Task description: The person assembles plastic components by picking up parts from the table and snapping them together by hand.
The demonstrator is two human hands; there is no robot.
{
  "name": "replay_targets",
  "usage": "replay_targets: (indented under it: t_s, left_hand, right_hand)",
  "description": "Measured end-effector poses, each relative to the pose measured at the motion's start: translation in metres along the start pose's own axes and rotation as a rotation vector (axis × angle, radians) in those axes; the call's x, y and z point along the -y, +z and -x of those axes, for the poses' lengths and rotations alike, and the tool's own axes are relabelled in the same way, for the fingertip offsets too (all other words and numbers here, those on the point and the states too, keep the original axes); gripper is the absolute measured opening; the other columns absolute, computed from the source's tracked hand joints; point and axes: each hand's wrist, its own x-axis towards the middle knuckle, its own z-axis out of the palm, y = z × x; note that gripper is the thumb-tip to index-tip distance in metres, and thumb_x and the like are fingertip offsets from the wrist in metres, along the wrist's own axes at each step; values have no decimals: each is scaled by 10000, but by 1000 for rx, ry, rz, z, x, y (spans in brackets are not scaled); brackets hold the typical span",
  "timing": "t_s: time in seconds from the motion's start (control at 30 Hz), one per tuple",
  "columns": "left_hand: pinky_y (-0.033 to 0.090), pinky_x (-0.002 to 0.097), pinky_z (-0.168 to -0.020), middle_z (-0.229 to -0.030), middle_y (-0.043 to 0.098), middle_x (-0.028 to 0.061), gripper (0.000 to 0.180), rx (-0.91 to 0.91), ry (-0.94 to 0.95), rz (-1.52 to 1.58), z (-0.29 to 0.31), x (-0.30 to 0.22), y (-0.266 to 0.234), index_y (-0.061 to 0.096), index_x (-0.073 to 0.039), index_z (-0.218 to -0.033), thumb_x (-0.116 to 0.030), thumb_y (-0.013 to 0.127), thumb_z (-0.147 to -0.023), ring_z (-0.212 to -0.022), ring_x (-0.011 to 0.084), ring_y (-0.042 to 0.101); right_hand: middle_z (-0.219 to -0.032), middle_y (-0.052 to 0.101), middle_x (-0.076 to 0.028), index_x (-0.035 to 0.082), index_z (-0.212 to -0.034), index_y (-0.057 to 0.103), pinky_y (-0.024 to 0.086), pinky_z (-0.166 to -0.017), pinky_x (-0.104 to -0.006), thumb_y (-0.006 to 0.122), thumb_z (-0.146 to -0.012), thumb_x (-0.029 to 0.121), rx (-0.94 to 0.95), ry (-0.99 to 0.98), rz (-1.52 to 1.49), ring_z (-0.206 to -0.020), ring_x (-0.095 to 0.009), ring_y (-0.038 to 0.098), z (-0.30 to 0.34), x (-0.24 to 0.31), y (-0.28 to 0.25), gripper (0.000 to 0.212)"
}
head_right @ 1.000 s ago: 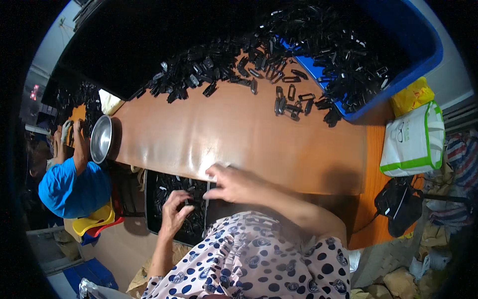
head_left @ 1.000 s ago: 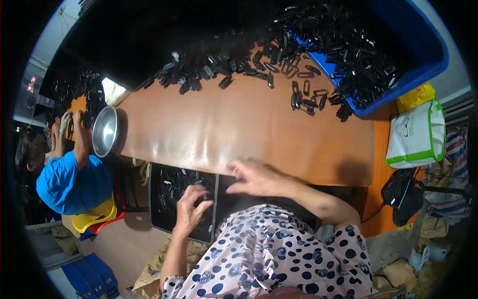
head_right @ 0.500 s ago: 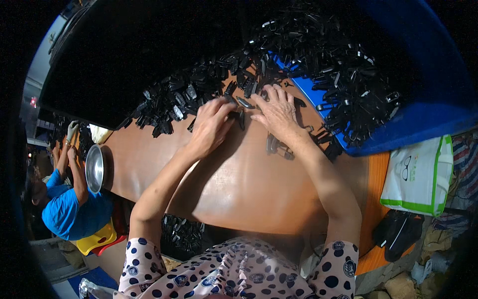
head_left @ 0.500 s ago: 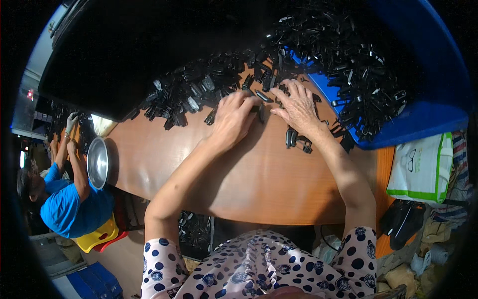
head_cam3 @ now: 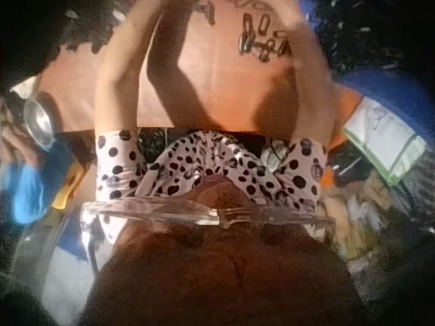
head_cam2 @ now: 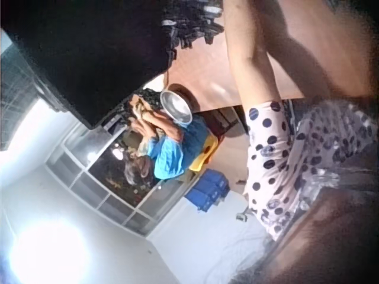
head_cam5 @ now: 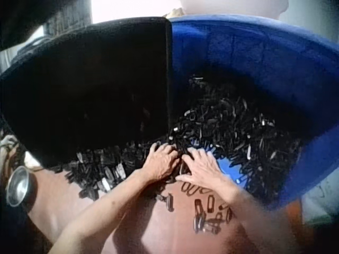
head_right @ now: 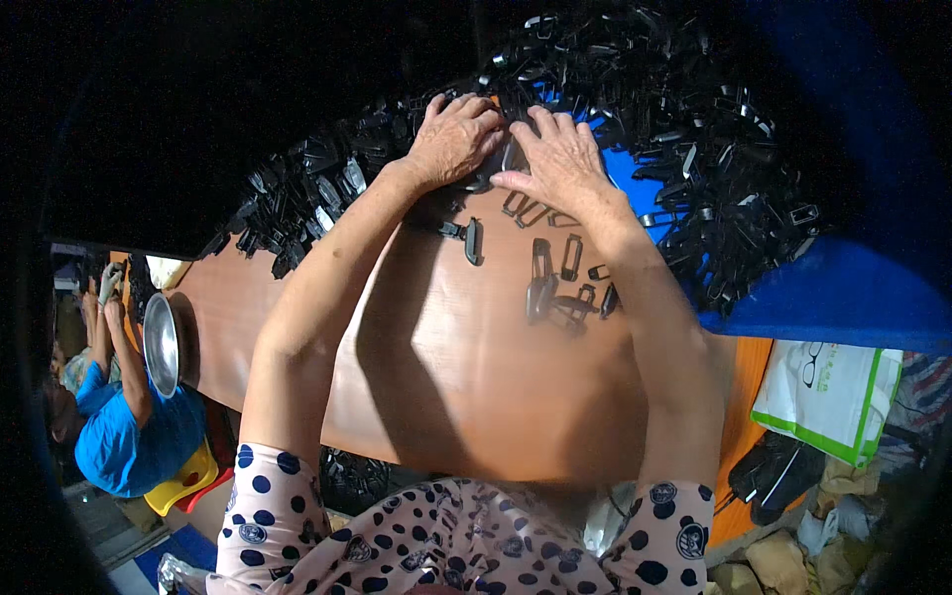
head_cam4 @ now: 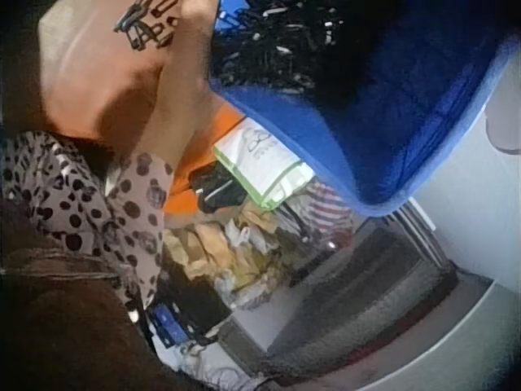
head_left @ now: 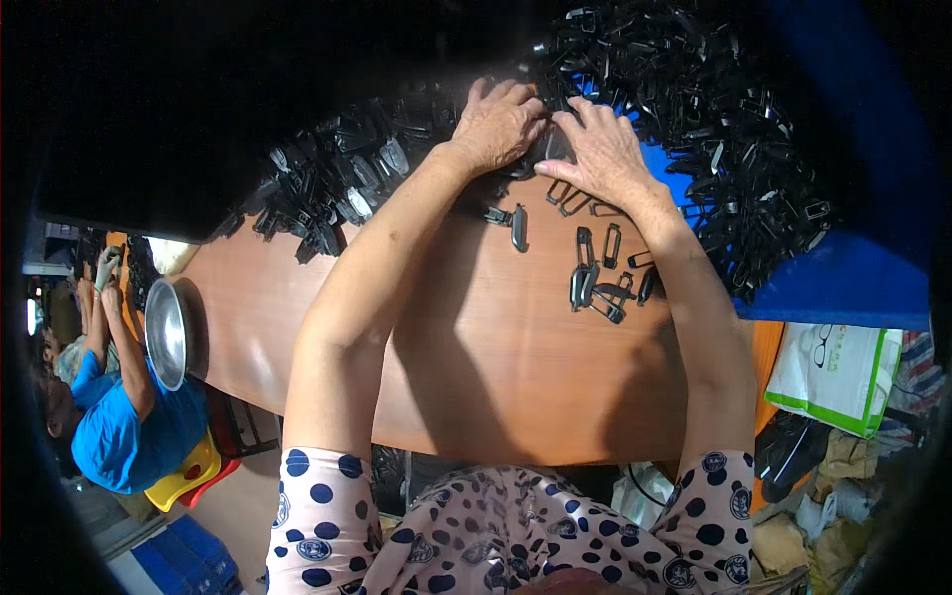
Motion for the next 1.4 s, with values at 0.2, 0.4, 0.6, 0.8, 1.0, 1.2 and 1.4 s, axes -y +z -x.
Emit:
replay_targets:
  t_s: [0.2, 0.4, 0.6, 0.8, 1.0, 1.2, 1.4]
  left_hand:
    - [349, 492, -993, -1108, 569, 82, 241, -139, 76, 85, 42, 1, 1, 603, -113, -1077, -263, 531, -902, -1122, 271, 511]
    - [324, 506, -1005, -1040, 572, 50, 181, -101, 75, 208, 106, -35, -23, 627, -137, -1029, -224, 540, -896, -1052, 239, 538]
    - [296, 510, -1035, -1080, 568, 53, 210, -68, 39, 219, 162, -66, -44, 621, -137, -1077, -188, 552, -885, -1084, 239, 528]
    - [318, 503, -989, -1003, 603, 63, 220, -96, -33, 249, 184, -78, -54, 584, -120, -1115, -147, 545, -901, -1008, 244, 573]
    - [468, 461, -801, -989, 621, 174, 203, -155, -217, 497, 99, -45, -41, 598, -49, -1052, -157, 549, -886, -928, 363, 605]
    - [471, 499, -821, -1058, 596, 202, 245, 98, -203, 312, 41, -59, -28, 604, -109, -1091, -153, 554, -855, -966, 412, 597]
    - [480, 484, -810, -1040, 563, 202, 308, 133, -110, 308, 85, -83, -45, 612, -117, -1070, -42, 593, -772, -952, 405, 593]
  right_hand:
    - [-1190, 505, -163, 25, -1185, 531, 401, -940, -453, 680, -784, 413, 53, -72, -148, -1098, -352, 450, 38, 6, -16, 578]
    - [-1226, 487, -159, 36, -1237, 489, 352, -1009, -457, 663, -807, 298, 115, -121, -291, -1229, -347, 387, 100, 35, -37, 533]
    - [-1263, 463, -139, 90, -1239, 490, 346, -1012, -491, 618, -799, 123, 199, -86, -328, -1265, -358, 360, 142, 57, -59, 460]
    - [-1243, 473, -152, 82, -1122, 562, 387, -947, -457, 620, -774, 60, 155, -87, -101, -1192, -334, 426, 167, 68, -71, 354]
    - [-1024, 522, -135, 49, -1144, 542, 475, -777, -403, 639, -849, 211, 14, -50, -231, -933, -298, 562, 116, 120, -43, 350]
    - [-1014, 500, -149, 44, -1034, 529, 477, -824, -452, 606, -769, 10, 91, -13, -237, -941, -338, 561, 103, 126, -29, 278]
    - [-963, 535, -103, 31, -1106, 542, 493, -828, -363, 591, -763, -66, -11, -91, -291, -899, -260, 584, 146, 113, -47, 359]
